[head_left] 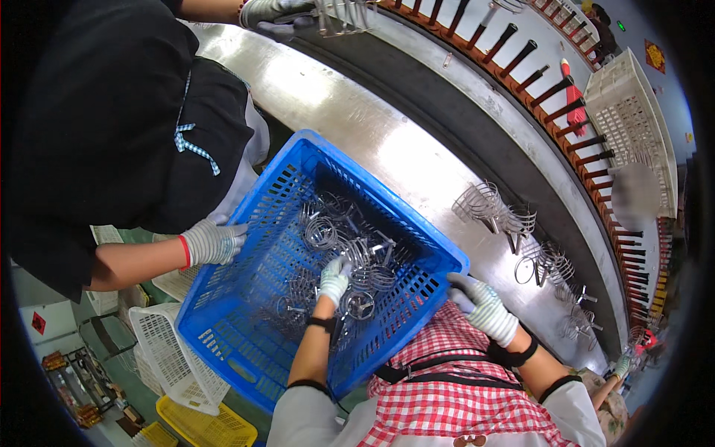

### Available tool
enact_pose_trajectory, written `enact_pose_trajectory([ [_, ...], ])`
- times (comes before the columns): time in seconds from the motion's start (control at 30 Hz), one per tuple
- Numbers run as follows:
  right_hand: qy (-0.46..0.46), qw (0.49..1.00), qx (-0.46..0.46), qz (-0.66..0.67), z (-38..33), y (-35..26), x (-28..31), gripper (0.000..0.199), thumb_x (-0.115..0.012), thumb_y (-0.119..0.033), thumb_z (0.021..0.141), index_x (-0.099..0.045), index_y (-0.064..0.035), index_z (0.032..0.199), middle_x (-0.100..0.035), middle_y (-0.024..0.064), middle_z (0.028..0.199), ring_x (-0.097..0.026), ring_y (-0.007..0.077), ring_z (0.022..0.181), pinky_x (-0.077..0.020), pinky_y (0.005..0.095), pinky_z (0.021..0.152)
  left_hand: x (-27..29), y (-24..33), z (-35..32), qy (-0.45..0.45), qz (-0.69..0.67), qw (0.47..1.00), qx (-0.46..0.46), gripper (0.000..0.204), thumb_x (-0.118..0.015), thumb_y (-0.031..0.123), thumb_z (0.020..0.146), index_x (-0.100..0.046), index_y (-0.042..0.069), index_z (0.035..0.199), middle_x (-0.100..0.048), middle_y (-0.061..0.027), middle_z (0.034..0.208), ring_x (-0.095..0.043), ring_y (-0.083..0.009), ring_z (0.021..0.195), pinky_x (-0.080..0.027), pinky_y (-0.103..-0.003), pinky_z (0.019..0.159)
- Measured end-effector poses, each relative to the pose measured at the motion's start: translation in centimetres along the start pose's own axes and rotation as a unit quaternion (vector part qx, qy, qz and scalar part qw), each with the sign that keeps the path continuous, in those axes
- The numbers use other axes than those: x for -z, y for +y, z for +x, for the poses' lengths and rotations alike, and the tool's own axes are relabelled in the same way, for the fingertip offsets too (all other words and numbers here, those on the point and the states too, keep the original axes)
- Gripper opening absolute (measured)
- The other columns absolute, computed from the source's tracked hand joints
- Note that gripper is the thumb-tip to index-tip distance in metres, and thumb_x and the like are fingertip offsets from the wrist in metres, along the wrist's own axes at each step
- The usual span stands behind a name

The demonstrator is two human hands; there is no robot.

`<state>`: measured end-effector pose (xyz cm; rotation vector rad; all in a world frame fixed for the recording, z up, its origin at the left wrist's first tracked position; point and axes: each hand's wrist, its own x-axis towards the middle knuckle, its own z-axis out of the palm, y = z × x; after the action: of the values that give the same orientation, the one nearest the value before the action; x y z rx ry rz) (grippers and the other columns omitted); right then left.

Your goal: Workers are assembling and inspecting metal wire rack components on a production line.

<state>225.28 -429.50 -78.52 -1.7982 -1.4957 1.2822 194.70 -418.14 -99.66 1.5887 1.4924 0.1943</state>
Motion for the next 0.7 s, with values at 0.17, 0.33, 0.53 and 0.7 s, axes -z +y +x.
enact_pose_trajectory([
  [0.17,0.059,0.916,0.247,-0.312,3.9,-2.1,-2.3,0.044,-0.059,-0.031,0.08,-0.051,-0.0034,0.113,-0.057,0.0185,0.102,-0.059,0.0319,0.086,-0.0476,0.0383,0.071,5.2,7.3,-7.6,-0.158,-0.261,0.952,-0.026,0.037,-0.054,0.033,0.088,-0.058,-0.001,0.102,-0.059,-0.0028,0.076,-0.056,-0.0137,0.067,-0.046,-0.026,0.064],
  [0.33,-0.105,0.957,0.054,-0.264,3.1,-0.6,-1.2,0.027,-0.055,-0.03,0.084,-0.059,-0.0072,0.097,-0.061,0.0143,0.072,-0.061,0.0301,0.067,-0.0469,0.0415,0.059,5.7,11.3,-7.3,-0.265,-0.334,0.905,-0.008,0.04,-0.057,0.036,0.088,-0.056,0.001,0.106,-0.057,-0.0005,0.081,-0.053,-0.0085,0.067,-0.045,-0.023,0.063],
  [0.53,-0.073,0.995,-0.034,-0.059,-0.9,-1.1,2.3,0.027,-0.051,-0.027,0.088,-0.06,-0.0035,0.098,-0.061,0.0203,0.078,-0.06,0.0347,0.074,-0.0474,0.0374,0.064,1.9,-3.5,6.0,0.144,-0.007,0.987,0.067,0.052,-0.059,0.033,0.082,-0.049,0.001,0.122,-0.047,-0.0233,0.127,-0.044,-0.0352,0.12,-0.035,-0.037,0.101],
  [0.7,-0.04,0.901,-0.178,0.392,-6.0,0.7,6.2,0.047,-0.046,-0.044,0.092,-0.055,0.0012,0.102,-0.055,0.0048,0.076,-0.052,0.0131,0.072,-0.0423,0.0278,0.071,0.0,-1.9,9.4,-0.042,0.38,0.922,-0.063,0.029,-0.046,0.01,0.08,-0.064,0.005,0.103,-0.062,-0.014,0.105,-0.06,-0.0244,0.095,-0.047,-0.034,0.081],
])
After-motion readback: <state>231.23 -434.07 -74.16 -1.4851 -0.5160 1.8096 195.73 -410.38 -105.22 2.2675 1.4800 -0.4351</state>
